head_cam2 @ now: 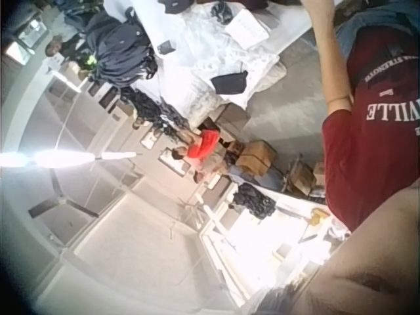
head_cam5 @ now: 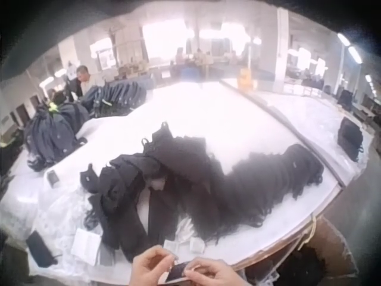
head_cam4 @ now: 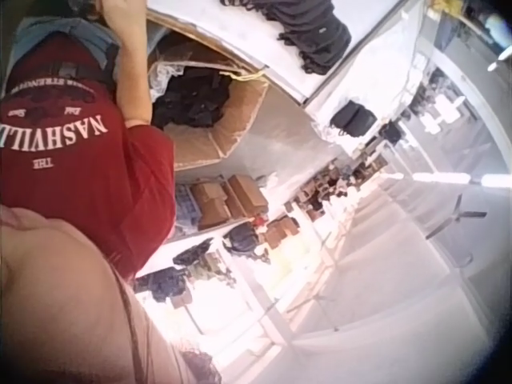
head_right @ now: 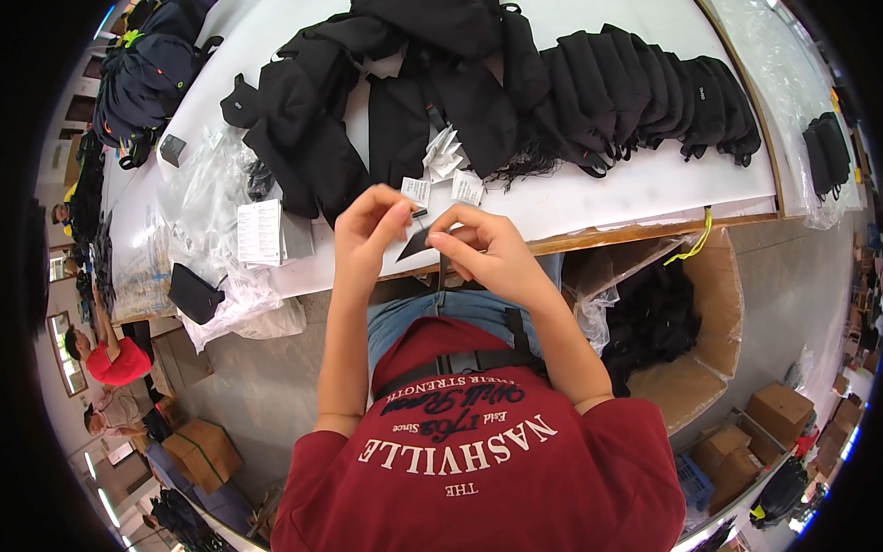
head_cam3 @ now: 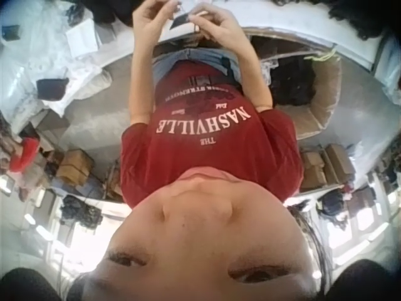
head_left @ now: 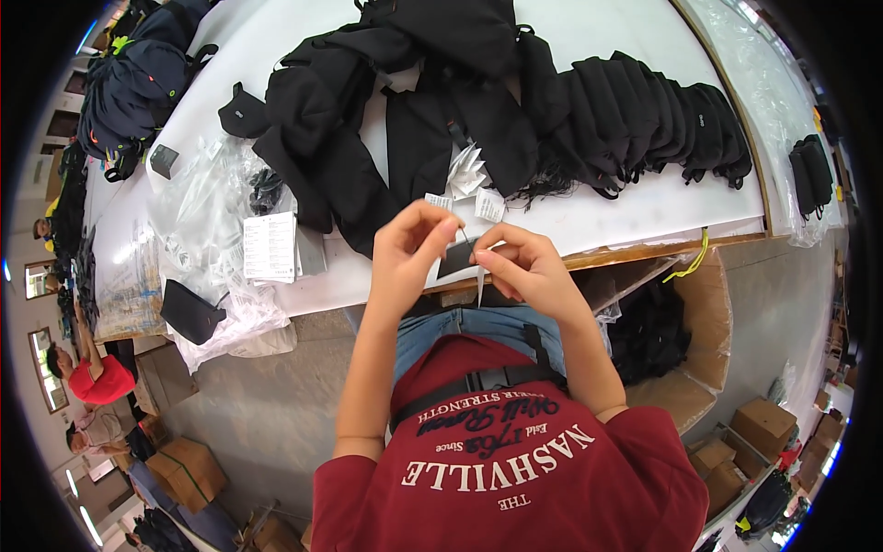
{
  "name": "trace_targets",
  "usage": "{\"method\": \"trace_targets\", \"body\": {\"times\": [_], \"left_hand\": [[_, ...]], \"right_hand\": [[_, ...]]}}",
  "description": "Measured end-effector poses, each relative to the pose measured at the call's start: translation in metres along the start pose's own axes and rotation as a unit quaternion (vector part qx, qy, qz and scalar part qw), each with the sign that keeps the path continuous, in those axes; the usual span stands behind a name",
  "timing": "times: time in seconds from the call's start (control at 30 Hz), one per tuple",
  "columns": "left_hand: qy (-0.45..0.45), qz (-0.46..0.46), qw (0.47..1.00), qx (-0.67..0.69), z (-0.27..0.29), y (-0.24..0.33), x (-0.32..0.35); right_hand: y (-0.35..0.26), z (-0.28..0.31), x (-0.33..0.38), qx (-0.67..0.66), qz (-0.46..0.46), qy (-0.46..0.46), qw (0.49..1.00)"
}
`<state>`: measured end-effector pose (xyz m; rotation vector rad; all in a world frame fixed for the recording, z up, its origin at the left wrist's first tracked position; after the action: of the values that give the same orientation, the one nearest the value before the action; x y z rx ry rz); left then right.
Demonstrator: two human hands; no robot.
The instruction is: Inspecting small black gear pouches and inserting tags and desiccant packets before stacking them.
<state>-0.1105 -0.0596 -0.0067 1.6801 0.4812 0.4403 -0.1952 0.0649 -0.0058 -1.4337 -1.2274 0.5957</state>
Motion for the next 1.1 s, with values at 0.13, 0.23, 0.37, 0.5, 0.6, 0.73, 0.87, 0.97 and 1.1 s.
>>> {"method": "trace_targets", "body": {"times": [0.13,0.23,0.37,0.5,0.6,0.73,0.87,0.97,1.1], "left_hand": [[0.118,-0.037,0.988,-0.089,0.036,0.001,-0.062],[0.139,-0.076,0.969,-0.189,0.047,-0.010,-0.118],[0.074,-0.125,0.925,-0.351,-0.002,-0.019,-0.155],[0.069,-0.133,0.882,-0.446,-0.021,-0.030,-0.171],[0.100,-0.231,0.846,-0.470,-0.028,-0.022,-0.166],[0.067,-0.347,0.832,-0.428,-0.053,0.032,-0.128],[0.010,-0.245,0.902,-0.356,-0.049,0.049,-0.100],[-0.028,-0.156,0.963,-0.218,-0.050,0.020,-0.079],[-0.067,-0.047,0.994,-0.073,-0.053,-0.013,-0.045]], "right_hand": [[-0.004,0.005,0.003,-0.010,0.020,0.033,0.999],[-0.001,0.010,0.005,-0.023,0.025,0.052,0.998],[0.004,0.015,0.009,-0.027,0.026,0.072,0.997],[-0.003,0.015,0.016,-0.009,0.034,0.081,0.996],[0.000,0.021,0.017,-0.008,0.032,0.098,0.995],[0.003,0.037,0.013,-0.016,0.050,0.140,0.989],[-0.006,0.040,0.008,0.051,0.104,0.220,0.969],[-0.008,0.047,0.011,0.117,0.163,0.297,0.934],[0.006,0.047,0.011,0.122,0.184,0.291,0.931]]}}
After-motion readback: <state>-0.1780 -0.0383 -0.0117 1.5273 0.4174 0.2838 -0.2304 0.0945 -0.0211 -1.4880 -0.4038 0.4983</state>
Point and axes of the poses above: each hand's wrist, its own x-axis away from the middle knuckle, its own z-axis out of the back of the hand, y = z × x, the point moved 6 cm from there along -x, towards the middle knuckle
